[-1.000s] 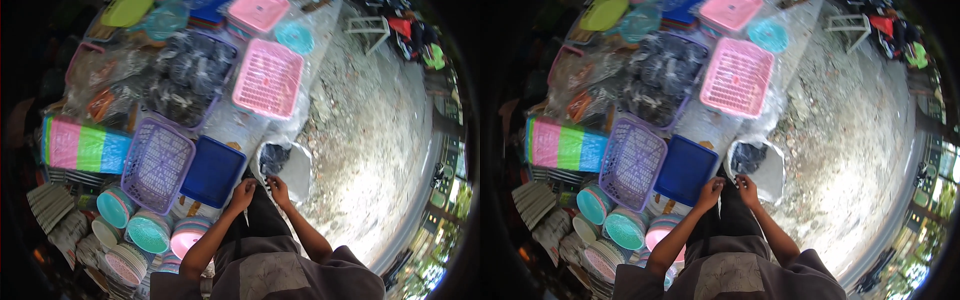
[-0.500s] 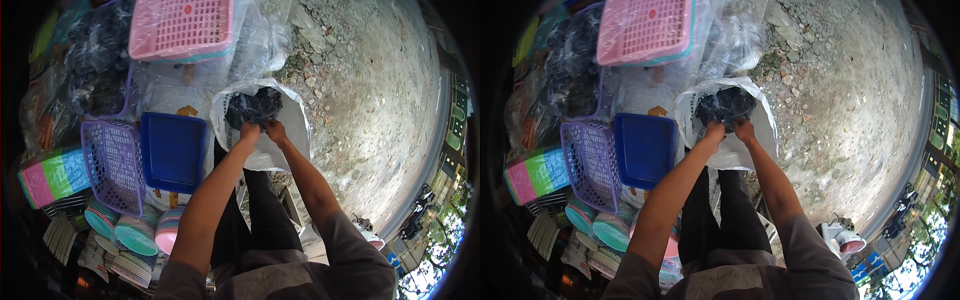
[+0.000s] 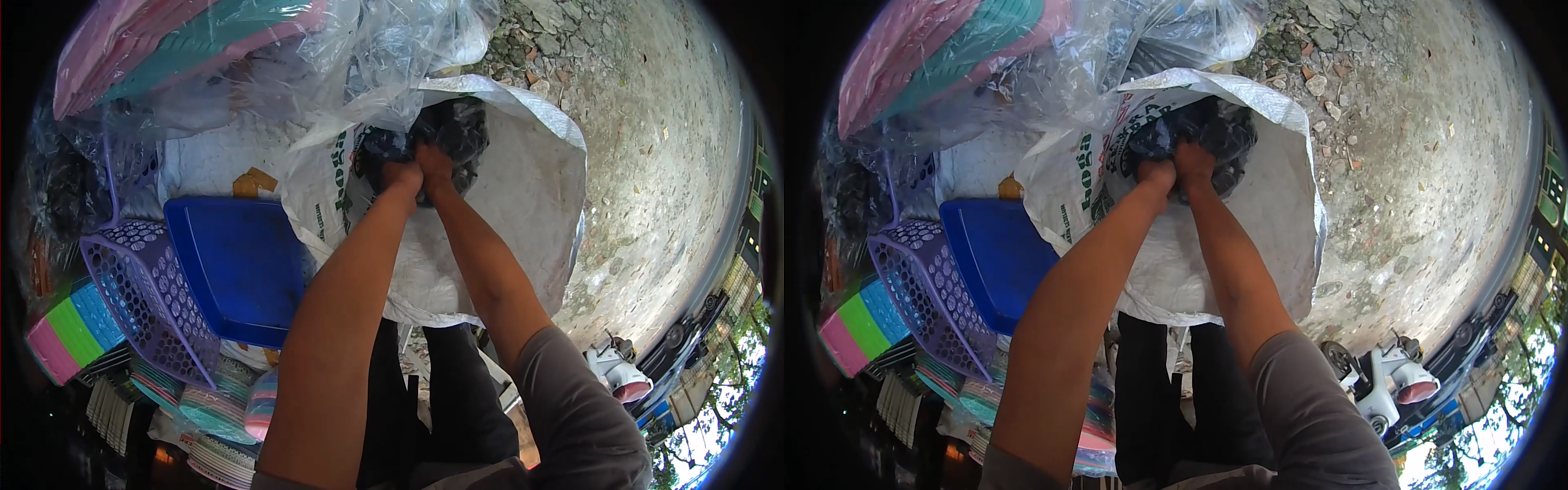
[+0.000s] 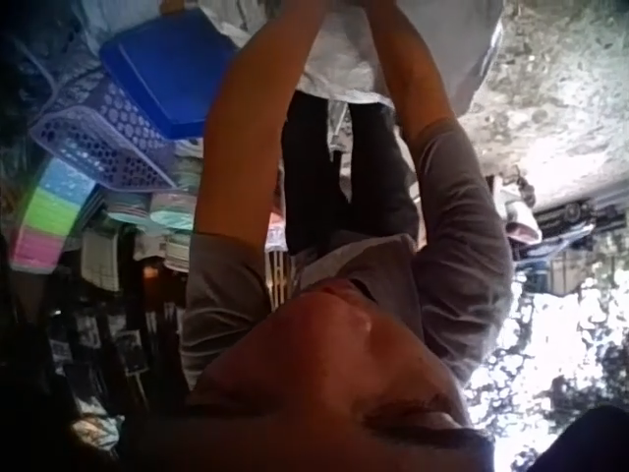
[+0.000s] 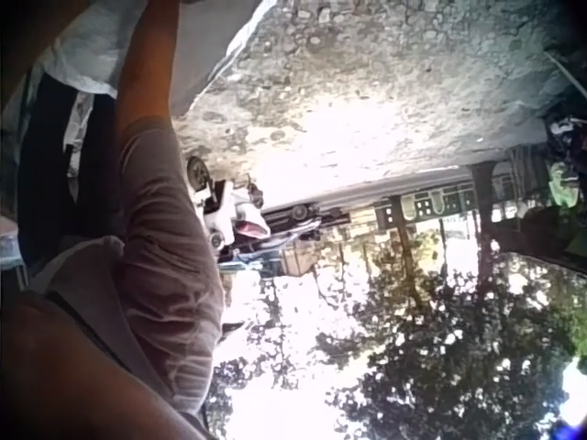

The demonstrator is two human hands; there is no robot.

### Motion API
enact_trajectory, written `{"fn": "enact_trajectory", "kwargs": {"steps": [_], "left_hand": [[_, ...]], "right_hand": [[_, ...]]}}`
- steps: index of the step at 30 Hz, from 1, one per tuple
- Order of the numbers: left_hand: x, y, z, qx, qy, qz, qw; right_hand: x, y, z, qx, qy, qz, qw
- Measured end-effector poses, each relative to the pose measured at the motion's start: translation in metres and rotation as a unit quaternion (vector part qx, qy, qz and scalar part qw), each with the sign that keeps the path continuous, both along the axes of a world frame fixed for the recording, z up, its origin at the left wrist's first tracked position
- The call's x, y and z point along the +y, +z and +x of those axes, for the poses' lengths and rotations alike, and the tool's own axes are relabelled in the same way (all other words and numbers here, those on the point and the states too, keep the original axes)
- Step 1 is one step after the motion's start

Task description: Sorting and bagging small household items into a large sack at a stall.

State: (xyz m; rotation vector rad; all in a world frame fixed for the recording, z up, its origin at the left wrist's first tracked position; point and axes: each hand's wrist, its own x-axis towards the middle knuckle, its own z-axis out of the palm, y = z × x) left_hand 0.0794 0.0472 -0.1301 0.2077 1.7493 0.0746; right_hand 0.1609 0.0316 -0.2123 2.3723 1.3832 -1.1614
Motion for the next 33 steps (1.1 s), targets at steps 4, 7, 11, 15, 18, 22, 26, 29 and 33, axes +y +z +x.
{"fn": "enact_trajectory", "kwargs": {"steps": [4, 7, 11, 15, 18, 22, 26, 29, 33], "left_hand": [[-0.011, -0.02, -0.006, 0.037, -0.029, 0.063, 0.997], [-0.017, -0.002, -0.04, 0.021, 0.027, 0.049, 0.998], [-0.004, 0.076, -0.017, -0.049, 0.055, 0.02, 0.997], [0.0, 0.147, -0.059, -0.115, 0.057, 0.074, 0.989], [-0.022, 0.204, -0.114, -0.161, 0.084, 0.118, 0.976], [-0.029, 0.32, -0.108, -0.283, 0.154, 0.101, 0.941], [-0.042, 0.408, -0.148, -0.523, 0.257, 0.183, 0.792], [-0.051, 0.48, -0.178, -0.487, 0.265, 0.234, 0.798], [-0.074, 0.538, -0.215, -0.403, 0.294, 0.34, 0.797]], "right_hand": [[-0.003, 0.012, 0.0, -0.036, 0.132, 0.011, 0.991], [-0.014, 0.05, -0.01, -0.011, 0.143, 0.045, 0.989], [-0.027, 0.088, 0.06, 0.099, 0.071, 0.099, 0.988], [-0.024, 0.182, 0.046, 0.227, 0.034, 0.291, 0.929], [-0.02, 0.294, 0.01, 0.325, 0.018, 0.288, 0.9], [-0.026, 0.426, 0.02, 0.375, 0.016, 0.309, 0.874], [-0.021, 0.545, -0.015, 0.426, 0.13, 0.32, 0.837], [-0.014, 0.61, -0.045, 0.503, 0.152, 0.282, 0.803], [-0.013, 0.653, -0.083, 0.553, 0.07, 0.288, 0.779]]}}
